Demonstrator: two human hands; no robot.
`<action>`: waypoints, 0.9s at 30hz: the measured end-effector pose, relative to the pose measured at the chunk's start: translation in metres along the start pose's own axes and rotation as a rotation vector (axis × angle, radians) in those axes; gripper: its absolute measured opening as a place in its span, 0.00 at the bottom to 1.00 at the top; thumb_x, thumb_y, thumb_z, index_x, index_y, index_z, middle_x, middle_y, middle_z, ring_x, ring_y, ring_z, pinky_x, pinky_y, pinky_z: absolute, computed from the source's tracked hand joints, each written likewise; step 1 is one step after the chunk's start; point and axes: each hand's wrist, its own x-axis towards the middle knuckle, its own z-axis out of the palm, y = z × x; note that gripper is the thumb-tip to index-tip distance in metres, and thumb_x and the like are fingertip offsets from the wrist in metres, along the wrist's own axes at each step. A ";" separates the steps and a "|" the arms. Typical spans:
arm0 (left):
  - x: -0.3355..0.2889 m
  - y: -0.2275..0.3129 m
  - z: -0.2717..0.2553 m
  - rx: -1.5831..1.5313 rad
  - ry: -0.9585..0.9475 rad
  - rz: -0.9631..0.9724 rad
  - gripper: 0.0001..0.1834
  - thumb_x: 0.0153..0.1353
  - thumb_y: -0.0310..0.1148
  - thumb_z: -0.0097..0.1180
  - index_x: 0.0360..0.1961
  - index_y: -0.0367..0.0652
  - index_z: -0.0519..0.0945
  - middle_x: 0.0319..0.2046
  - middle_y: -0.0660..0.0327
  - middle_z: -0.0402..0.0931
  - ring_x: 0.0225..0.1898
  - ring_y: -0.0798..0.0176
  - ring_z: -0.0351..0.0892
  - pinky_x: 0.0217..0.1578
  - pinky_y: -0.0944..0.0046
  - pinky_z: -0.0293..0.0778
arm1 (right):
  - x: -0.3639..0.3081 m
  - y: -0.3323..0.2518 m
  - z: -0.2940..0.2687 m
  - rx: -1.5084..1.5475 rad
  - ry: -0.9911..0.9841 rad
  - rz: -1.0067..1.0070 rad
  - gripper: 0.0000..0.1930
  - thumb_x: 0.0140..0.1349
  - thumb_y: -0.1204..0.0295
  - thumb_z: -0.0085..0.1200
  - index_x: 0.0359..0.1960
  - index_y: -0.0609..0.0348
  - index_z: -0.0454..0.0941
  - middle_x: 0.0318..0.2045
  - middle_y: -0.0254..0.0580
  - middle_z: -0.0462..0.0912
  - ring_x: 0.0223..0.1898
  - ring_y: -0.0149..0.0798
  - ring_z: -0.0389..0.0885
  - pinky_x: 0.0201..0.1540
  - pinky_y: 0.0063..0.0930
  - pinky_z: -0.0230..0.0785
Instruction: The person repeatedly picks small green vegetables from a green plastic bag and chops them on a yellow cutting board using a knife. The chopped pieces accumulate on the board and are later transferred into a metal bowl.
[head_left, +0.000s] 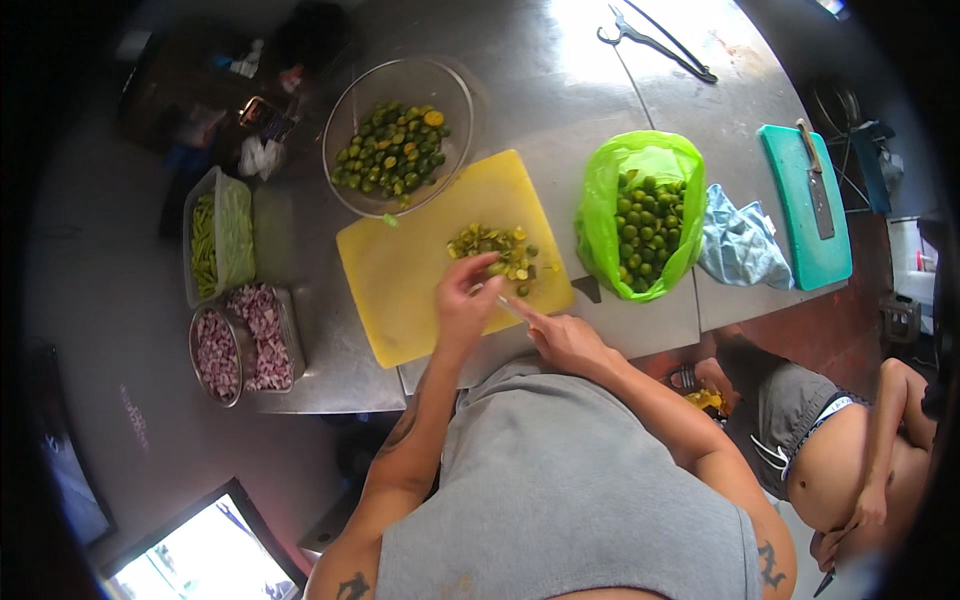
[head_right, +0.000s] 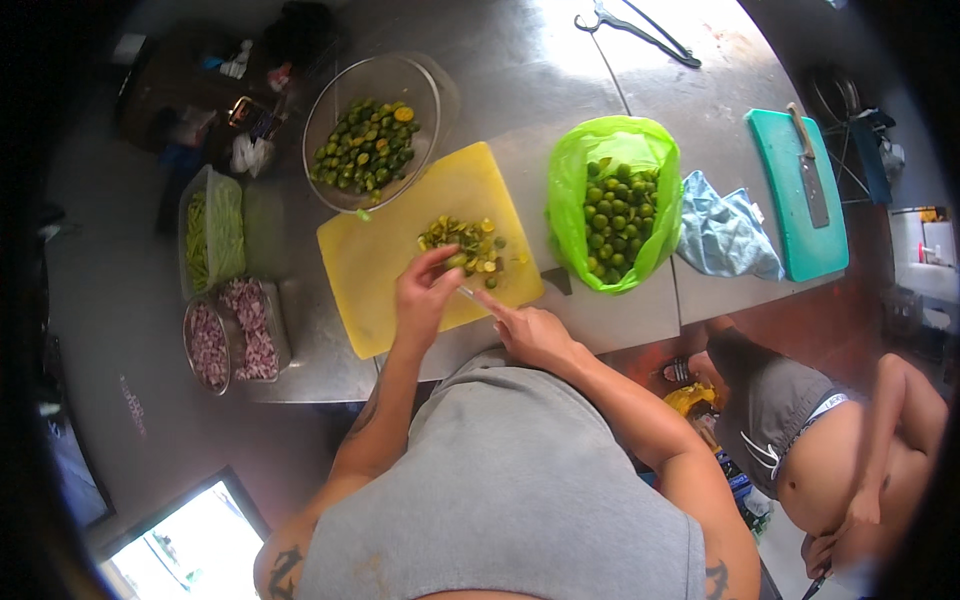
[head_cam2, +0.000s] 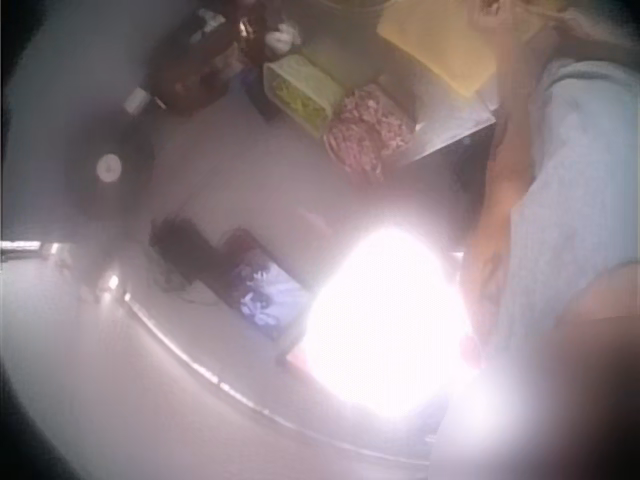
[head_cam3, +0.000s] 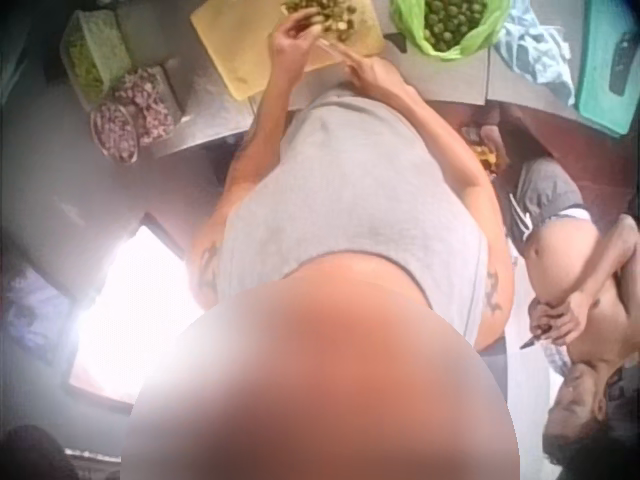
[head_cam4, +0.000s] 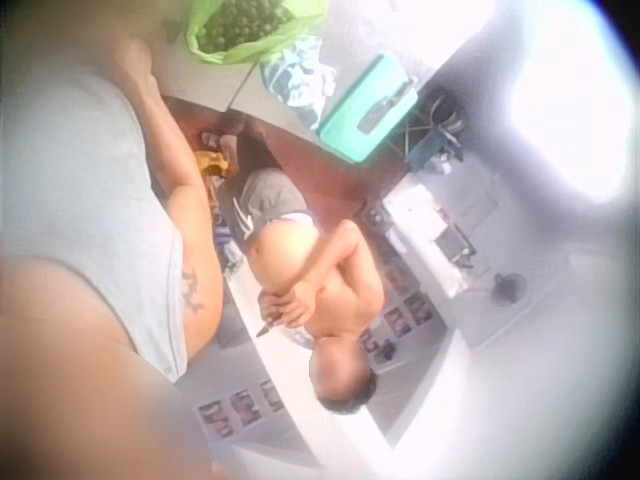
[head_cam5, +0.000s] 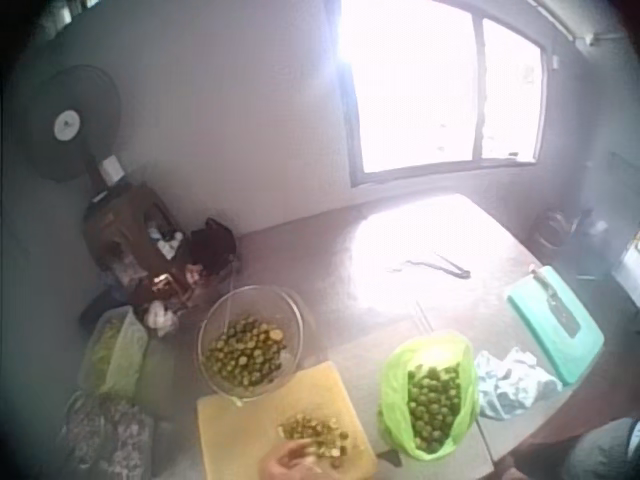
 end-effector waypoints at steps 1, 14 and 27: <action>-0.012 -0.010 -0.027 0.158 0.077 -0.023 0.20 0.62 0.22 0.69 0.56 0.38 0.86 0.51 0.59 0.81 0.47 0.64 0.86 0.48 0.66 0.85 | 0.000 -0.005 0.002 -0.002 -0.022 0.027 0.36 0.73 0.70 0.52 0.82 0.37 0.59 0.32 0.64 0.87 0.35 0.67 0.87 0.42 0.61 0.77; -0.044 -0.072 -0.083 0.471 0.188 0.135 0.12 0.56 0.22 0.72 0.41 0.34 0.84 0.39 0.55 0.83 0.36 0.63 0.88 0.40 0.64 0.88 | -0.001 -0.044 0.008 -0.058 -0.045 -0.061 0.36 0.73 0.71 0.52 0.82 0.37 0.58 0.34 0.64 0.88 0.36 0.68 0.87 0.43 0.61 0.79; -0.040 -0.076 -0.084 0.519 0.184 0.196 0.14 0.54 0.22 0.71 0.43 0.35 0.86 0.36 0.55 0.83 0.35 0.62 0.87 0.40 0.64 0.89 | 0.036 -0.052 0.033 -0.057 0.079 -0.217 0.34 0.72 0.73 0.51 0.81 0.39 0.63 0.40 0.63 0.88 0.40 0.70 0.86 0.45 0.59 0.78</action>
